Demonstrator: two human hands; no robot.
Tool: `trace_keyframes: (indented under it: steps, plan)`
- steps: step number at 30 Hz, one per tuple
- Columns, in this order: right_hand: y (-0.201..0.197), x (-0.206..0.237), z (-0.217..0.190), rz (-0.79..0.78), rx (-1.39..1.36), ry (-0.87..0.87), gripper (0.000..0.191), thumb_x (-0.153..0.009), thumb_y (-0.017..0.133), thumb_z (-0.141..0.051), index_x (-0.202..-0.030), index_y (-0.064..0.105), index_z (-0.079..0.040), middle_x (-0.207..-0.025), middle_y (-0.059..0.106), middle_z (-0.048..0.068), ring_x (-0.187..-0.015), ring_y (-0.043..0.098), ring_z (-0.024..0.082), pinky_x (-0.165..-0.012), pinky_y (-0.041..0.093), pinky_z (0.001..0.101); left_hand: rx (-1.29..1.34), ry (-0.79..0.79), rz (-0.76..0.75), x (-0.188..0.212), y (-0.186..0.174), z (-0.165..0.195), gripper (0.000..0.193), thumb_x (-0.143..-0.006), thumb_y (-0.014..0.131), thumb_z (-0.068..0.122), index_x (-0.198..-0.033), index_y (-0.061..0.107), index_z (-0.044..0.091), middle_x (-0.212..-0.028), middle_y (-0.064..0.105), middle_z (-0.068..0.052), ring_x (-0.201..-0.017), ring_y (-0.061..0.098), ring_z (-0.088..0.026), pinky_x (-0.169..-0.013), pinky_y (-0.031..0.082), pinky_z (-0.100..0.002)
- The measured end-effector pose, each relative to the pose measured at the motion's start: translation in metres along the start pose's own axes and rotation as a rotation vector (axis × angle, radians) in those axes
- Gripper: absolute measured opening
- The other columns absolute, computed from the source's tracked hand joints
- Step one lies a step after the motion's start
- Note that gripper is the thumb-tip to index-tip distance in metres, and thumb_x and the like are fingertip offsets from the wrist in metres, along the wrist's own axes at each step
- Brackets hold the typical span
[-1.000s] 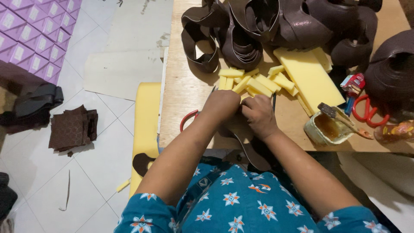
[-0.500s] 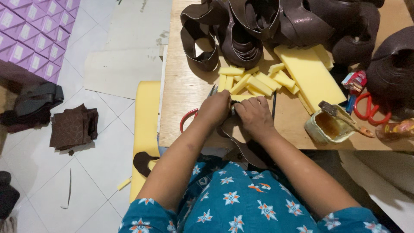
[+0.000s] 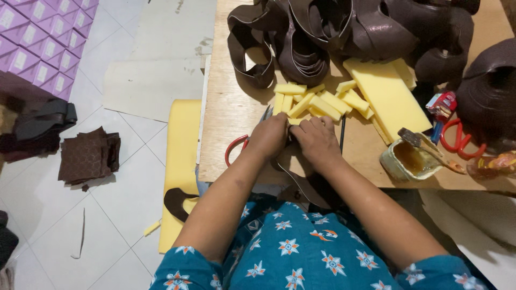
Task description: The person inserts yellow foam pieces into brown shoe uppers on a workbench. They repeatedly pick up foam strips, tuck them inside the shoe opening, and adjust the fit by hand. The person handles multiple shoe uppers and foam pieces throughout the clip.
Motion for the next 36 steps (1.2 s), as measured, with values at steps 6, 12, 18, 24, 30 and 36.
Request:
trace_keyframes:
  steps: [6, 12, 18, 24, 30, 36]
  plan:
    - [0.017, -0.003, 0.000, -0.172, 0.029, 0.034, 0.018, -0.084, 0.058, -0.012, -0.091, 0.072, -0.019, -0.094, 0.058, 0.001, -0.104, 0.054, 0.022, -0.099, 0.033, 0.0419, 0.023, 0.013, 0.000, 0.003, -0.006, 0.007, 0.016, -0.098, 0.053, 0.016, -0.098, 0.059, 0.002, -0.094, 0.071, -0.022, -0.092, 0.067, -0.043, -0.081, 0.051, -0.054]
    - [0.019, -0.002, 0.002, -0.128, -0.023, 0.012, 0.014, -0.087, 0.059, -0.013, -0.090, 0.072, -0.019, -0.093, 0.059, 0.002, -0.107, 0.055, 0.023, -0.107, 0.031, 0.0436, 0.135, 0.068, -0.014, 0.012, -0.026, 0.018, 0.024, -0.083, 0.066, 0.016, -0.104, 0.061, 0.004, -0.099, 0.070, -0.020, -0.095, 0.066, -0.042, -0.079, 0.051, -0.050]
    - [0.010, 0.011, 0.009, -0.040, -0.152, 0.011, 0.019, -0.083, 0.061, -0.010, -0.096, 0.073, -0.016, -0.095, 0.061, 0.002, -0.104, 0.058, 0.022, -0.109, 0.033, 0.0478, 0.100, -0.039, -0.203, -0.001, -0.017, 0.010, 0.025, -0.082, 0.073, 0.023, -0.104, 0.074, 0.012, -0.102, 0.074, -0.014, -0.098, 0.069, -0.035, -0.084, 0.054, -0.045]
    - [0.002, 0.018, 0.005, -0.041, -0.172, 0.022, 0.020, -0.085, 0.063, -0.011, -0.101, 0.075, -0.017, -0.097, 0.063, 0.001, -0.106, 0.057, 0.022, -0.111, 0.034, 0.0498, 0.060, -0.092, -0.226, -0.007, -0.008, 0.003, 0.023, -0.079, 0.074, 0.022, -0.101, 0.075, 0.014, -0.100, 0.075, -0.010, -0.097, 0.070, -0.032, -0.084, 0.055, -0.043]
    - [-0.013, 0.020, -0.006, -0.020, -0.215, -0.035, 0.016, -0.076, 0.066, -0.017, -0.091, 0.068, -0.012, -0.099, 0.064, 0.005, -0.104, 0.058, 0.025, -0.107, 0.033, 0.0486, -0.046, -0.090, -0.131, -0.008, -0.001, -0.001, 0.020, -0.082, 0.074, 0.021, -0.101, 0.072, 0.015, -0.099, 0.074, -0.011, -0.098, 0.068, -0.034, -0.082, 0.053, -0.047]
    - [-0.017, 0.018, -0.003, 0.010, -0.166, -0.014, 0.022, -0.085, 0.063, -0.008, -0.106, 0.069, -0.013, -0.109, 0.064, 0.000, -0.112, 0.058, 0.022, -0.105, 0.035, 0.0415, -0.053, -0.064, -0.099, -0.005, 0.000, 0.000, 0.020, -0.080, 0.073, 0.019, -0.100, 0.071, 0.014, -0.098, 0.074, -0.011, -0.098, 0.069, -0.035, -0.080, 0.054, -0.047]
Point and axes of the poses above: each hand's wrist, its own x-axis away from the middle knuckle, its own y-axis out of the palm, z = x × y, the point moved 8 cm from there along -x, towards the middle knuckle
